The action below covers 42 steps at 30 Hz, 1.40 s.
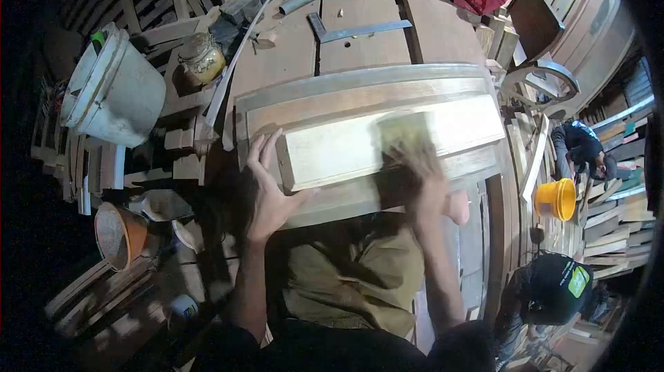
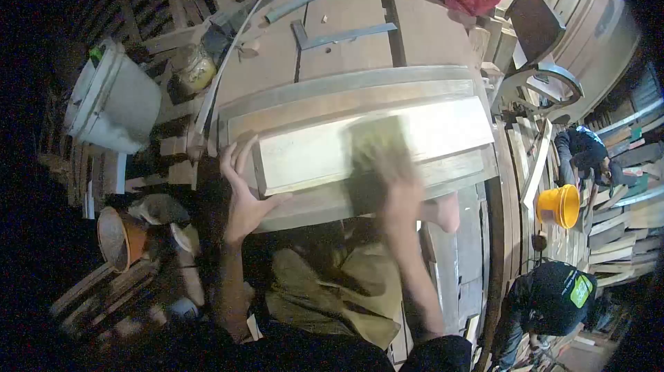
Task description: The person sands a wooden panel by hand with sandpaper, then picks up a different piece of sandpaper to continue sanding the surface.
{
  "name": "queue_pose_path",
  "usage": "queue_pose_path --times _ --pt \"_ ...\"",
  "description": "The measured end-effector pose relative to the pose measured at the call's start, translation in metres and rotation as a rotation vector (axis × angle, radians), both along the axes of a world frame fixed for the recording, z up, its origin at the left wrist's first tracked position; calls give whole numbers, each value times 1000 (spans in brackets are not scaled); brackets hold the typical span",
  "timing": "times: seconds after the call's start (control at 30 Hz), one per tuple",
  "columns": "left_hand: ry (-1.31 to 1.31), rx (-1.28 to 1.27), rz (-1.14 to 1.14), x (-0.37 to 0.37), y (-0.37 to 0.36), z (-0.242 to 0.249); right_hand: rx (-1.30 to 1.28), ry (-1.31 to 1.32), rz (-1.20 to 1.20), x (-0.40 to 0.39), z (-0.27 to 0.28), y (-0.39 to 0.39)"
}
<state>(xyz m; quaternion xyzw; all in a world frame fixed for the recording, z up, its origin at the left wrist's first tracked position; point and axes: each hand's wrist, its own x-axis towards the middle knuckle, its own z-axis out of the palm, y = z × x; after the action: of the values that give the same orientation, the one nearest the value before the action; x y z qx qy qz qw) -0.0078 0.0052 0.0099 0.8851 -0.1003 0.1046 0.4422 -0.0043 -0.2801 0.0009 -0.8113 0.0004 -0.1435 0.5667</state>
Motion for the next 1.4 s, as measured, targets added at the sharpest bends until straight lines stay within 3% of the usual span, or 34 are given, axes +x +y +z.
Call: queue_pose_path --times 0.1,0.2,0.23,0.27,0.37,0.4,0.47,0.53,0.6,0.63,0.67,0.77,0.87,0.93,0.97,1.03,1.1,1.17,1.23,1.27,1.4 --pt "7 -46 -13 1 1 -3 9 75 -217 4 10 -2" --pt "12 -44 5 2 0 -3 -768 -194 116 -26 -2 -11" --pt "-4 -43 6 3 1 -5 -681 -111 8 -17 -2 -21" --pt "16 -95 13 1 1 -7 -229 50 -105 -16 -2 -23" --pt "31 10 16 0 0 1 -462 -116 -153 -21 -33 -21" --pt "18 28 24 -1 -1 4 -567 -143 -34 -27 -22 -19" --pt "17 -29 -2 1 -1 3 -601 -136 -61 -27 10 -21" --pt "17 -40 -7 1 0 1 202 62 -212 -17 15 -17" --pt "36 -16 14 1 -1 3 -235 -54 -190 -16 1 -11" --pt "54 0 25 -1 0 4 -656 -159 -83 -23 -2 -6" --pt "41 -3 19 -2 -1 4 -773 -154 18 -24 0 -10" --pt "21 -10 2 -3 0 4 -575 -2 -299 -1 8 -27" --pt "-16 15 -8 0 0 1 -468 -50 -9 2 15 -14" --pt "2 -54 -2 2 -1 -5 -703 -106 121 0 11 -3" --pt "12 -84 7 1 1 -6 -677 -84 6 18 9 -19" --pt "15 -86 5 2 2 -7 -245 137 -165 31 17 -8" --pt "30 -147 11 3 2 -12 -551 46 -71 42 -9 -9" --pt "66 -106 3 3 4 -10 -793 -207 167 20 -5 29" --pt "17 -83 -9 3 5 -11 -563 -171 102 32 18 29" --pt "-49 -62 2 2 4 -10 -486 45 68 42 18 37" --pt "-49 -99 4 1 -1 -7 -748 -294 262 24 -9 78"
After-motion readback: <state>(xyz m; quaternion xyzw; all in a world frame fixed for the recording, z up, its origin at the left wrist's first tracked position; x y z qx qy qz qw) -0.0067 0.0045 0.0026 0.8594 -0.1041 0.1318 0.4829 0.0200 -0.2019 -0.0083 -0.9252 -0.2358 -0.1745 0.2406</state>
